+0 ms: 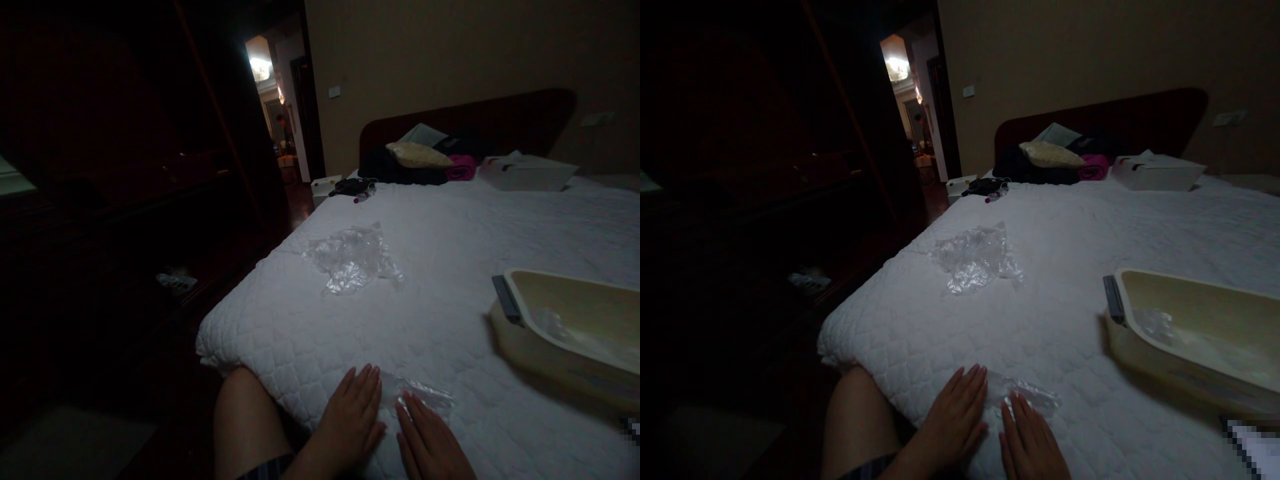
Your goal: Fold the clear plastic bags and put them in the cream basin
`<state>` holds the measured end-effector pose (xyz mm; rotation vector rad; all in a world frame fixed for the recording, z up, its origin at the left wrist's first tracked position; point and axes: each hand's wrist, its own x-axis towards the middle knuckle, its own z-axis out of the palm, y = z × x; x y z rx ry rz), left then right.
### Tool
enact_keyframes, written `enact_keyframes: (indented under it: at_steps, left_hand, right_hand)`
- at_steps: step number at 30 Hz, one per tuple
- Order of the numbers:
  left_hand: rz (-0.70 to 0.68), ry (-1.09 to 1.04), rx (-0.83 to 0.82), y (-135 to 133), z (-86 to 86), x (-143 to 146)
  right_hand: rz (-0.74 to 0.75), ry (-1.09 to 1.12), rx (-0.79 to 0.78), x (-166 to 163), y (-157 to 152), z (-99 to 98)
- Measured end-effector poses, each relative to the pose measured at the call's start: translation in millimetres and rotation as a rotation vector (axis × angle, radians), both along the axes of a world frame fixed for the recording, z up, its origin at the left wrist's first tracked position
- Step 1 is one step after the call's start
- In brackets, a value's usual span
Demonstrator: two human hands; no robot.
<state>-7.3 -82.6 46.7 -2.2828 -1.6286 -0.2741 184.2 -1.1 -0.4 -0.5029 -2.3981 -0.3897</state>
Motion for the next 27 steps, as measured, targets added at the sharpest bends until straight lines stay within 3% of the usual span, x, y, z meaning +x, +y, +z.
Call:
enact_keyframes:
  at_steps: [4, 7, 10, 13, 17, 22, 27]
  left_hand:
    - [0.064, -0.024, -0.041, 2.6, -26.2, -5.4]
    - [0.075, -0.026, -0.038, 2.6, -33.6, -7.4]
    - [0.074, -0.03, -0.03, 2.5, -34.0, -5.7]
    - [0.084, -0.043, -0.021, 2.9, -35.2, -5.0]
    - [0.072, -0.049, 0.016, 3.9, -37.4, -6.5]
    - [0.089, -0.064, 0.033, 3.7, -32.0, -4.7]
    - [0.093, -0.088, 0.021, 2.3, -27.1, -1.2]
  right_hand:
    - [-0.123, 0.113, -0.158, 1.3, -3.6, 9.4]
    - [-0.132, 0.201, -0.127, -9.9, -8.9, 24.5]
    - [-0.066, 0.14, -0.092, -30.8, -10.4, 32.9]
    - [-0.038, 0.032, -0.095, -45.3, -2.7, 24.4]
    - [0.024, -0.043, -0.082, -39.5, 16.7, 7.8]
    - [0.114, -0.165, -0.05, -14.9, 32.8, 14.0]
    - [-0.044, -0.159, -0.126, 0.9, 39.1, 6.7]
